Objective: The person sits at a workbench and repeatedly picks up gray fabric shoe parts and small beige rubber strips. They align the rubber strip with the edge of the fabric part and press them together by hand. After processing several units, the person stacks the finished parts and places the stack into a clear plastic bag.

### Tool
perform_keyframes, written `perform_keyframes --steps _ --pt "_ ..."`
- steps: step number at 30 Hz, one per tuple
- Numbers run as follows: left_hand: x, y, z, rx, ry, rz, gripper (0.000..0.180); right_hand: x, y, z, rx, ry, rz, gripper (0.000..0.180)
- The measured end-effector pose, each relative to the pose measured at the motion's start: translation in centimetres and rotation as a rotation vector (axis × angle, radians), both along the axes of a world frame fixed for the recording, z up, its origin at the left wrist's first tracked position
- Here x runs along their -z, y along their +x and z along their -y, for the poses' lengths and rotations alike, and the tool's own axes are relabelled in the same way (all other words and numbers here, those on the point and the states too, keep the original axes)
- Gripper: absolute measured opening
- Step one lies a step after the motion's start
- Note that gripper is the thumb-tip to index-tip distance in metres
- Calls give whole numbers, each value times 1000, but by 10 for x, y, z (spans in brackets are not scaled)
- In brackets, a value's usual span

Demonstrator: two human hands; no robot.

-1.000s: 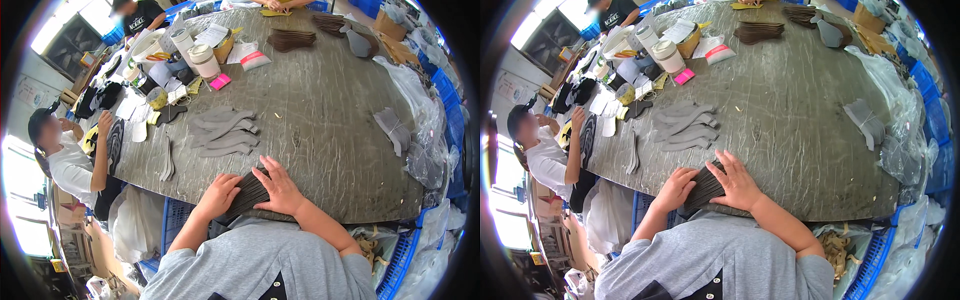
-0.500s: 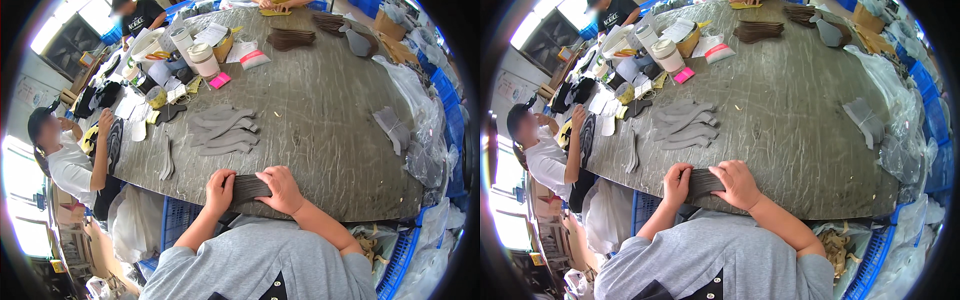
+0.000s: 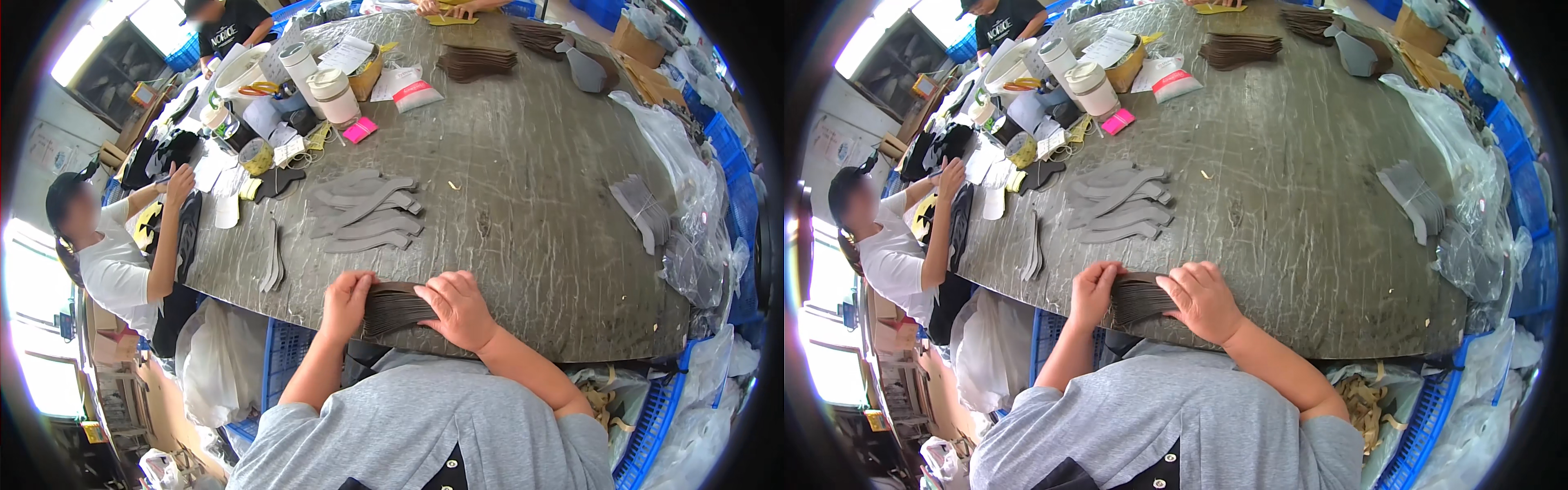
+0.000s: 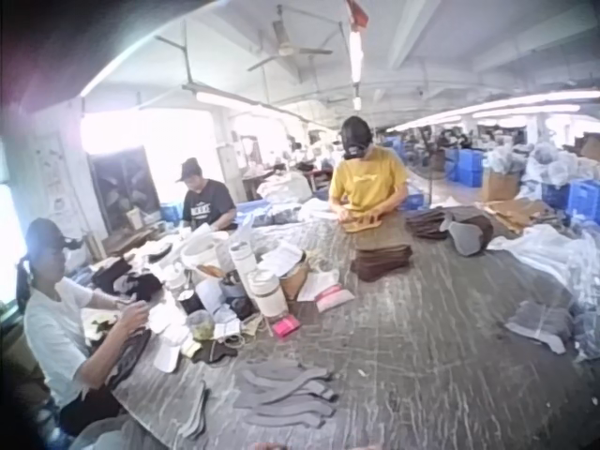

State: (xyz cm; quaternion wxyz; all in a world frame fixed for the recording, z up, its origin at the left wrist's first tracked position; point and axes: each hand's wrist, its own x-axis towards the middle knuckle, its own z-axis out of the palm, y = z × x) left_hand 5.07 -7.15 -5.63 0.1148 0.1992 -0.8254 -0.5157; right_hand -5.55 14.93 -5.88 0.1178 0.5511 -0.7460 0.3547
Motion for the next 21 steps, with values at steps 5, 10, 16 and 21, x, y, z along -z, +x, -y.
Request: perform_keyframes --steps 5,10,16,21 --pt "-28 -12 19 207 -91 178 28 -3 5 -1 -15 34 -13 66" --pt "-29 -19 28 428 88 346 31 -1 7 -4 -31 -56 -178 44" --pt "-26 -29 32 457 538 332 28 4 11 -6 -39 -100 -219 37" --pt "-31 -35 35 376 486 355 27 2 12 -10 -49 -121 -201 38"
